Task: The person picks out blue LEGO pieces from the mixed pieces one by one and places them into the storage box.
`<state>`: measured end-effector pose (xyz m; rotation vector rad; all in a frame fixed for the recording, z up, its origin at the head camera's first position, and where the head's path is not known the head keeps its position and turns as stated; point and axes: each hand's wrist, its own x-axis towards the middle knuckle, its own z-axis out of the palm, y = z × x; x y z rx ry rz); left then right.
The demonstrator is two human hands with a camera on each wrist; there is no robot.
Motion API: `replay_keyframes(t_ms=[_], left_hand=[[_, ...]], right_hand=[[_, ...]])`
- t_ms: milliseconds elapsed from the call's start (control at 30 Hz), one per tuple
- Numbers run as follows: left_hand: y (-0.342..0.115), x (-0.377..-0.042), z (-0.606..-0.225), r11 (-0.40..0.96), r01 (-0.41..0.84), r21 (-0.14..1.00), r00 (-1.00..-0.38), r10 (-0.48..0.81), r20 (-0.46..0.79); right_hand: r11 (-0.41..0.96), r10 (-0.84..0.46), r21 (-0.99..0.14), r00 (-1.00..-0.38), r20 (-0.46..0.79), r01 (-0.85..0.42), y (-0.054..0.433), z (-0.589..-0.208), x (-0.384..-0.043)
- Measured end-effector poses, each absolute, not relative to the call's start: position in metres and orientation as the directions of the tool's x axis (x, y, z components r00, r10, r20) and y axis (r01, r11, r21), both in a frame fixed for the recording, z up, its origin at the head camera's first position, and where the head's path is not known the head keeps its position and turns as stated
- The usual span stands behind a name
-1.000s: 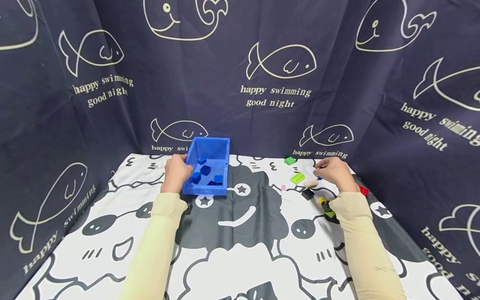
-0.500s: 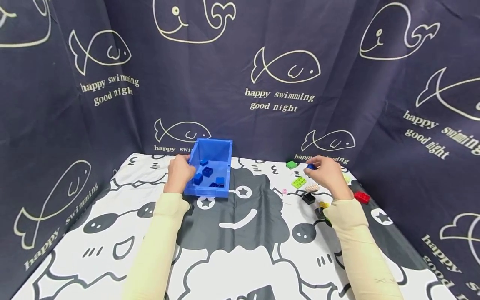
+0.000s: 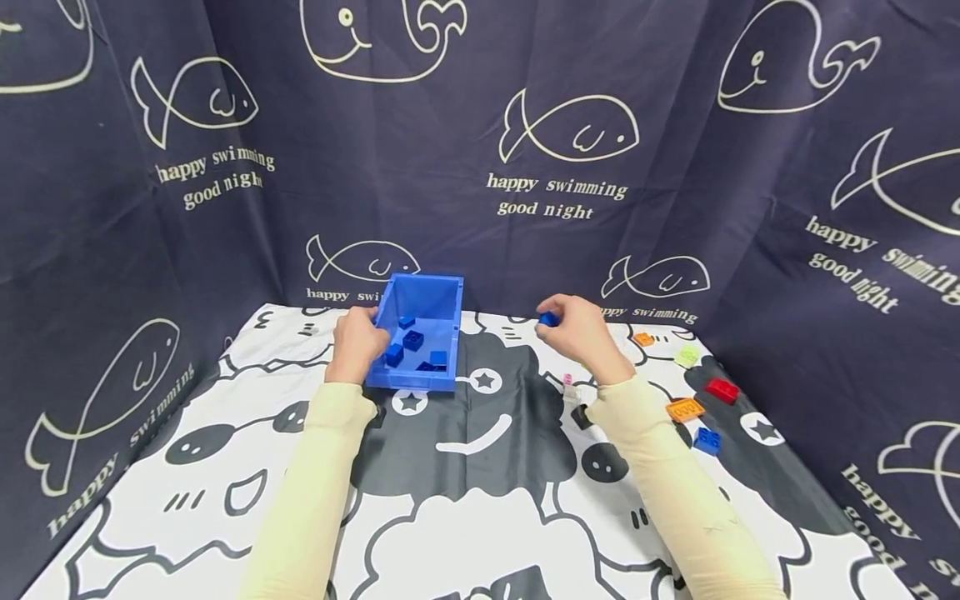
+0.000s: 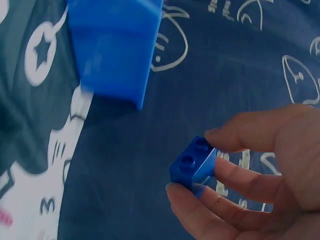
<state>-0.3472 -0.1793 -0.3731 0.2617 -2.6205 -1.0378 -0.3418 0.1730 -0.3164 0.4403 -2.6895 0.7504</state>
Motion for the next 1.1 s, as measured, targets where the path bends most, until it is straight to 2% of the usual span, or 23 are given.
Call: replay_keyframes(t_ms=[467,1100], left_hand=[[-0.179,-0.348,-0.376,0.726,-0.060,0.685,-0.932,-0.287,0.223],[-0.178,-0.351,-0.376,0.729,-0.063,0.682,-0.928,-0.293,0.228]], right_hand=[[0.778,-0.295,-0.465,-0.899,0.323,-0.422,0.101,-0.299,-0.343],[0.710,-0.277,-0.585,-0.919,0.280,-0.392,0.034,-0.299,-0.343]])
